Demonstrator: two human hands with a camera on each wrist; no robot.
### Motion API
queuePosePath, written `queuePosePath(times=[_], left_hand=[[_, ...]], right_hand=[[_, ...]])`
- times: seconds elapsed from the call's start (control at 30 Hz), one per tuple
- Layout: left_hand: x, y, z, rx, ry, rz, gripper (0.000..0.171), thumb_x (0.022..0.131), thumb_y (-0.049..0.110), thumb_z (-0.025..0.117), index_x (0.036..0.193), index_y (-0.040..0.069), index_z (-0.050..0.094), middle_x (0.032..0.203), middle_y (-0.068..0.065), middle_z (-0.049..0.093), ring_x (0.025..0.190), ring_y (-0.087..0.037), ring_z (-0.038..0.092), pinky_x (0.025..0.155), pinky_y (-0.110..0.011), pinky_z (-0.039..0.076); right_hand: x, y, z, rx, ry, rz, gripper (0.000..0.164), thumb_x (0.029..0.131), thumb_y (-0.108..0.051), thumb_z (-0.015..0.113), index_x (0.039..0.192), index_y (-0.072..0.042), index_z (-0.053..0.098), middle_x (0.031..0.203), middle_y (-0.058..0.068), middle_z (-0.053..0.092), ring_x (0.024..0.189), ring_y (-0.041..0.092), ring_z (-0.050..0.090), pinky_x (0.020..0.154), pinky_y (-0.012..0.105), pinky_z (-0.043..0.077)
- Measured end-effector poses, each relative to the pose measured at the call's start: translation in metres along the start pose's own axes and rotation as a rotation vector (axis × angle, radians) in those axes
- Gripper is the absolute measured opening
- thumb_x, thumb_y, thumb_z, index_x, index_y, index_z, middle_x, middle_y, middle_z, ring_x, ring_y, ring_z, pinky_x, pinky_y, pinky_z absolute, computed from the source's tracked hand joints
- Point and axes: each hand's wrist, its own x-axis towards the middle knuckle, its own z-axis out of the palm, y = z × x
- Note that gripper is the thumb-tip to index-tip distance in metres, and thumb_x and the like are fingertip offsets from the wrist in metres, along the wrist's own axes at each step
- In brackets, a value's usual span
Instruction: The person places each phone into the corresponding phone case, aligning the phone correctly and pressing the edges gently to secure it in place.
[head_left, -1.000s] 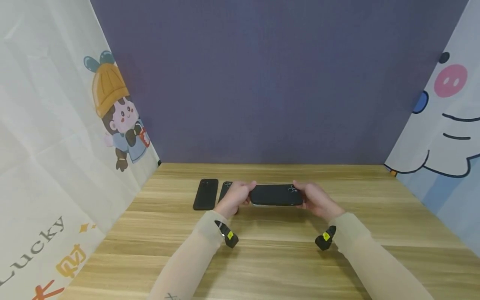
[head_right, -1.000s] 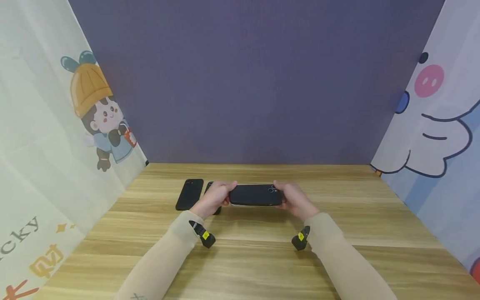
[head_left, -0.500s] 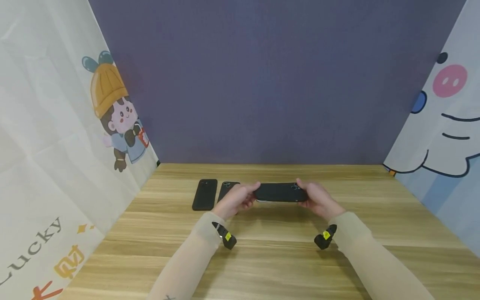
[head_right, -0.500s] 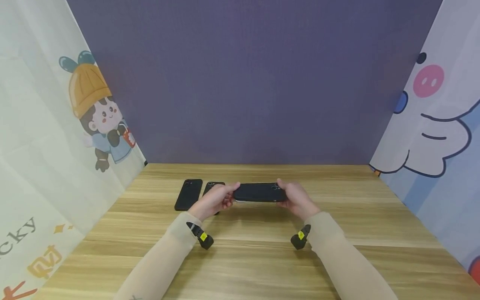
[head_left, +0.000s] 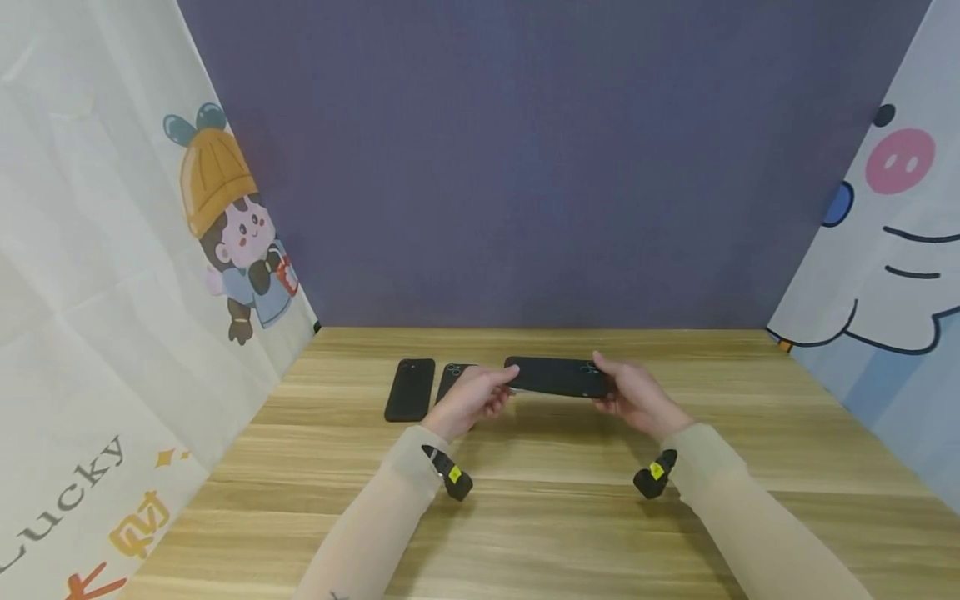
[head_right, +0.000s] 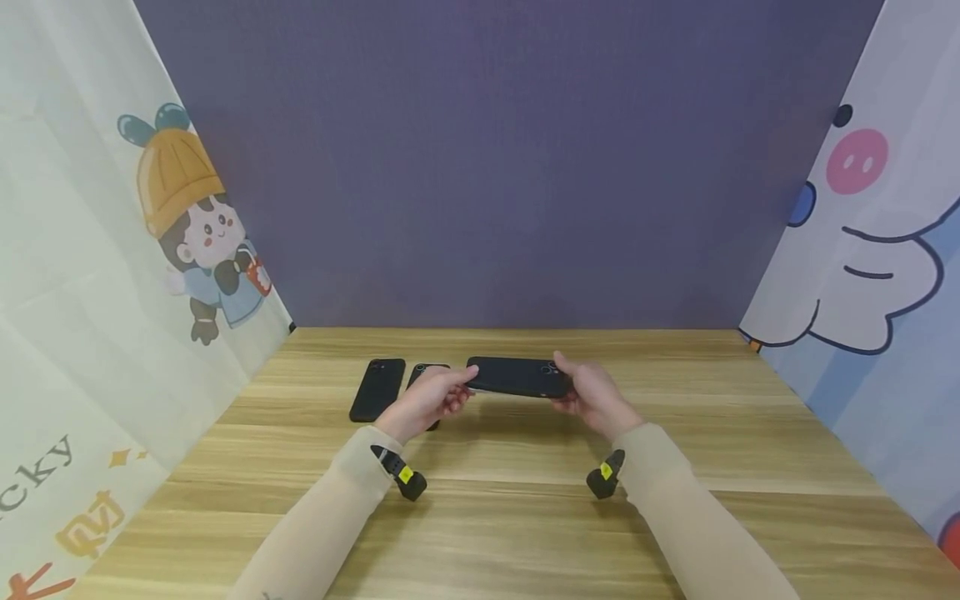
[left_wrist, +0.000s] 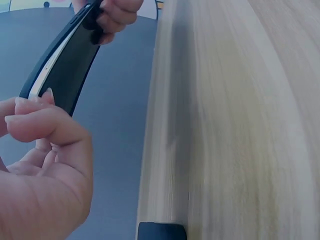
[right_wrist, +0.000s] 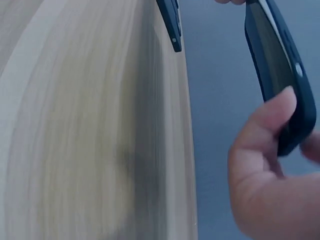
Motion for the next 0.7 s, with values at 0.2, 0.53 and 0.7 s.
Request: queuePosePath(times=[0.2, 0.53, 0.7], left_hand=[[0.002, -0.002, -0.005, -0.078, 0.052, -0.007, 0.033, 0.1, 0.032, 0.066, 0.085, 0.003, 0.06, 0.067, 0.0, 0.054, 0.052, -0.007, 0.043, 0.048, -0.02, 0.031], [0.001, -0.002, -0.01, -0.061, 0.063, 0.006, 0.039, 0.102, 0.032, 0.063, 0.09, -0.005, 0.063, 0.068, 0.0, 0.05, 0.053, -0.008, 0.038, 0.049, -0.022, 0.028], [-0.002, -0.001, -0.01, -0.038, 0.052, 0.028, 0.035, 0.103, 0.028, 0.062, 0.081, 0.001, 0.059, 0.068, 0.001, 0.049, 0.053, -0.008, 0.036, 0.048, -0.022, 0.025]], right_hand=[[-0.004, -0.001, -0.003, -0.009, -0.16, 0.005, 0.035, 0.108, -0.027, 0.05, 0.127, 0.004, 0.051, 0.084, 0.005, 0.066, 0.065, 0.012, 0.06, 0.062, 0.023, 0.053], [-0.008, -0.003, 0.009, -0.098, -0.251, 0.027, 0.037, 0.109, -0.033, 0.048, 0.085, -0.01, 0.064, 0.071, -0.001, 0.062, 0.058, 0.009, 0.055, 0.056, 0.023, 0.048], [-0.007, -0.001, 0.01, -0.075, -0.236, 0.03, 0.037, 0.109, -0.031, 0.046, 0.087, -0.007, 0.064, 0.071, -0.001, 0.061, 0.057, 0.009, 0.054, 0.055, 0.023, 0.048]])
